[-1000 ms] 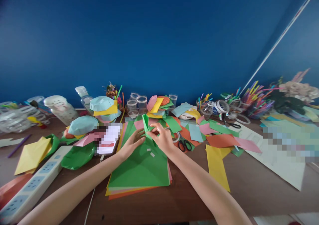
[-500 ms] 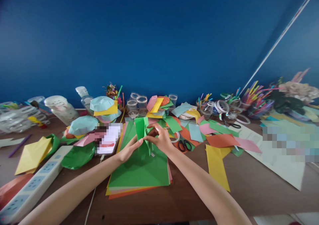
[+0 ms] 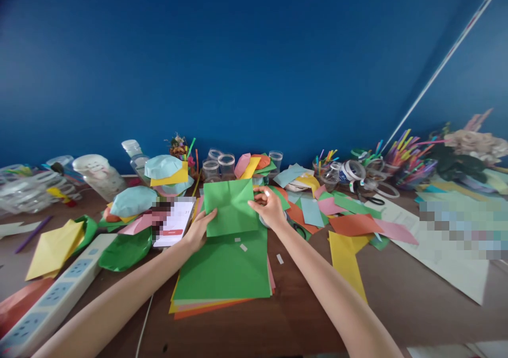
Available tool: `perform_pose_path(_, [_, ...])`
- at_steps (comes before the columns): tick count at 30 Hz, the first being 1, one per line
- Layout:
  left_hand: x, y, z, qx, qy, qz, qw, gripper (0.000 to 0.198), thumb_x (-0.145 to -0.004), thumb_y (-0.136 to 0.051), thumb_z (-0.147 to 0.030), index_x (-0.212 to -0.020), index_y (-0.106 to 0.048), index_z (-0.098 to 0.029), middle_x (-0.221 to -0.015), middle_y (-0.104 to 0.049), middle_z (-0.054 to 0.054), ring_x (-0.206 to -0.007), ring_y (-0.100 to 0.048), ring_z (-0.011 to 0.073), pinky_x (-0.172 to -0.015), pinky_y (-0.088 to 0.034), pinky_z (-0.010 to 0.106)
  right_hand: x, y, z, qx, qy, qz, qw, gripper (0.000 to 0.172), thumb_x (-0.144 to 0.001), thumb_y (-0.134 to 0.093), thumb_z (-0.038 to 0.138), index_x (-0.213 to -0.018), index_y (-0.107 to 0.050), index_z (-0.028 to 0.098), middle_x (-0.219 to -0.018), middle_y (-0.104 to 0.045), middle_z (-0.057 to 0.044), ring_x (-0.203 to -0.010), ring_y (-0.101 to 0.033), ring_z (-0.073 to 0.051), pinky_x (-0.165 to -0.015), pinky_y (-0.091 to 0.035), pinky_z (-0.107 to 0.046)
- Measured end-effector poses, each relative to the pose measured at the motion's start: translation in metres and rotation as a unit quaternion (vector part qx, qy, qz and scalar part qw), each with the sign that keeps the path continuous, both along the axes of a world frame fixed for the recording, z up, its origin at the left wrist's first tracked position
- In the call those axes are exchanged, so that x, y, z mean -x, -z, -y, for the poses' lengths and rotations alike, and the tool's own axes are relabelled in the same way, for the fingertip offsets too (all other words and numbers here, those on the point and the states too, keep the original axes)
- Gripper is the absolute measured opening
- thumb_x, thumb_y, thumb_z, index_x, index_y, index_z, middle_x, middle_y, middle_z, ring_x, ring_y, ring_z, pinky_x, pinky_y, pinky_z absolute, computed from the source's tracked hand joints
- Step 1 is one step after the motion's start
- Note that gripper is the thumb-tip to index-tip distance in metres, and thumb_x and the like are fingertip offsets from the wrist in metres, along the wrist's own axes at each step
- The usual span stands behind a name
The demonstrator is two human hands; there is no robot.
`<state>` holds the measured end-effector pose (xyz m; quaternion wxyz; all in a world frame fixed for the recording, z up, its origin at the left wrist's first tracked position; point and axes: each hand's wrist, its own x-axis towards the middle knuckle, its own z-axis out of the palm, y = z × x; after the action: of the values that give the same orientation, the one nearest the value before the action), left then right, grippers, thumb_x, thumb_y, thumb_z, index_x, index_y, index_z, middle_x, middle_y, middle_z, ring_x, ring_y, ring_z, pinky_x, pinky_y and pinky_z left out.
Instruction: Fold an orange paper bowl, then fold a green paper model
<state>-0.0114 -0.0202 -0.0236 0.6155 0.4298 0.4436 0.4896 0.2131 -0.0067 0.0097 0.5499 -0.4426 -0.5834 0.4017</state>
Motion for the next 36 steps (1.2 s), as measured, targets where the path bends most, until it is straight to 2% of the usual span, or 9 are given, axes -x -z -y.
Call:
perform_pose_path(3, [-0.002,-0.005,0.002,0.049,0.012,0.035,0.998,0.039,-0.069,-0.069,-0.042,-0.096,-0.058,-0.016,-0.084,-0.068,0.006,-0.081,-0.064,0.02,-0.074,-0.048,0.03,-0.008,0.0,-0.006,0.009,0.003,-0.028,1.0,0.042,-0.061,-0.072,0.033,-0.095,-0.051,0.021,-0.068,-0.063,0.002,-0.059,-0.062,-0.014,-0.057,-0.05,-0.026])
perform_pose_path(11, [-0.006,-0.011,0.006,0.048,0.063,0.137,0.987,0.031,-0.07,-0.071,-0.028,-0.094,-0.056,-0.017,-0.092,-0.067,0.003,-0.086,-0.063,0.0185,-0.082,-0.048,0.032,-0.015,-0.003,-0.007,-0.004,-0.001,-0.044,0.999,0.04,-0.059,-0.075,0.031,-0.092,-0.054,0.021,-0.074,-0.064,0.001,-0.064,-0.062,-0.014,-0.06,-0.05,-0.026])
perform_pose_path(15, [-0.006,-0.011,0.007,0.031,0.079,0.146,0.986,0.029,-0.071,-0.07,-0.028,-0.094,-0.057,-0.016,-0.091,-0.067,0.004,-0.086,-0.063,0.0185,-0.082,-0.046,0.031,-0.015,-0.004,-0.005,0.013,-0.055,-0.064,0.996,0.046,-0.058,-0.076,0.03,-0.096,-0.051,0.022,-0.08,-0.066,0.0,-0.069,-0.064,-0.016,-0.064,-0.051,-0.028])
perform_pose_path(20, [-0.005,-0.009,0.007,0.035,0.081,0.134,0.987,0.024,-0.07,-0.069,-0.026,-0.09,-0.057,-0.018,-0.084,-0.066,0.001,-0.082,-0.062,0.0181,-0.075,-0.046,0.03,-0.013,-0.003,-0.004,0.032,-0.109,-0.05,0.992,0.046,-0.06,-0.076,0.033,-0.097,-0.052,0.021,-0.08,-0.068,-0.002,-0.068,-0.064,-0.019,-0.063,-0.051,-0.031])
perform_pose_path(23, [-0.002,-0.013,0.008,-0.003,0.133,0.119,0.984,0.021,-0.071,-0.061,-0.024,-0.091,-0.061,-0.017,-0.085,-0.066,0.003,-0.084,-0.061,0.022,-0.076,-0.044,0.032,-0.017,-0.001,-0.006,0.011,-0.113,-0.068,0.991,0.045,-0.061,-0.074,0.042,-0.095,-0.054,0.02,-0.078,-0.068,-0.004,-0.065,-0.063,-0.019,-0.058,-0.049,-0.029])
perform_pose_path(27, [0.0,-0.029,0.011,-0.115,0.238,0.119,0.957,0.024,-0.067,-0.05,-0.019,-0.085,-0.066,-0.014,-0.115,-0.059,0.008,-0.114,-0.045,0.0294,-0.096,-0.031,0.037,-0.02,-0.001,-0.007,0.014,-0.139,-0.103,0.985,0.036,-0.069,-0.066,0.047,-0.091,-0.056,0.02,-0.073,-0.067,-0.005,-0.059,-0.061,-0.017,-0.051,-0.046,-0.026])
perform_pose_path(29, [-0.001,-0.035,0.012,-0.114,0.277,0.134,0.945,0.027,-0.069,-0.047,-0.021,-0.088,-0.065,-0.014,-0.123,-0.054,0.009,-0.119,-0.04,0.0298,-0.1,-0.026,0.039,-0.019,-0.004,-0.003,0.024,-0.17,-0.101,0.98,0.034,-0.069,-0.067,0.044,-0.09,-0.057,0.019,-0.072,-0.067,-0.004,-0.056,-0.06,-0.016,-0.049,-0.046,-0.025])
perform_pose_path(33, [-0.007,-0.034,0.017,-0.051,0.274,0.069,0.958,0.035,-0.083,-0.041,-0.037,-0.105,-0.059,-0.018,-0.125,-0.051,0.007,-0.098,-0.053,0.0231,-0.091,-0.033,0.036,-0.008,-0.018,0.011,0.058,-0.226,-0.063,0.97,0.031,-0.067,-0.07,0.037,-0.088,-0.059,0.018,-0.073,-0.067,-0.005,-0.055,-0.06,-0.015,-0.049,-0.047,-0.025])
perform_pose_path(36, [-0.011,-0.032,0.023,-0.033,0.265,-0.022,0.963,0.041,-0.084,-0.044,-0.047,-0.111,-0.056,-0.019,-0.116,-0.055,0.005,-0.088,-0.054,0.0192,-0.08,-0.039,0.031,0.002,-0.026,0.02,0.055,-0.211,-0.051,0.975,0.027,-0.07,-0.068,0.036,-0.088,-0.059,0.018,-0.073,-0.067,-0.004,-0.057,-0.061,-0.015,-0.049,-0.047,-0.023])
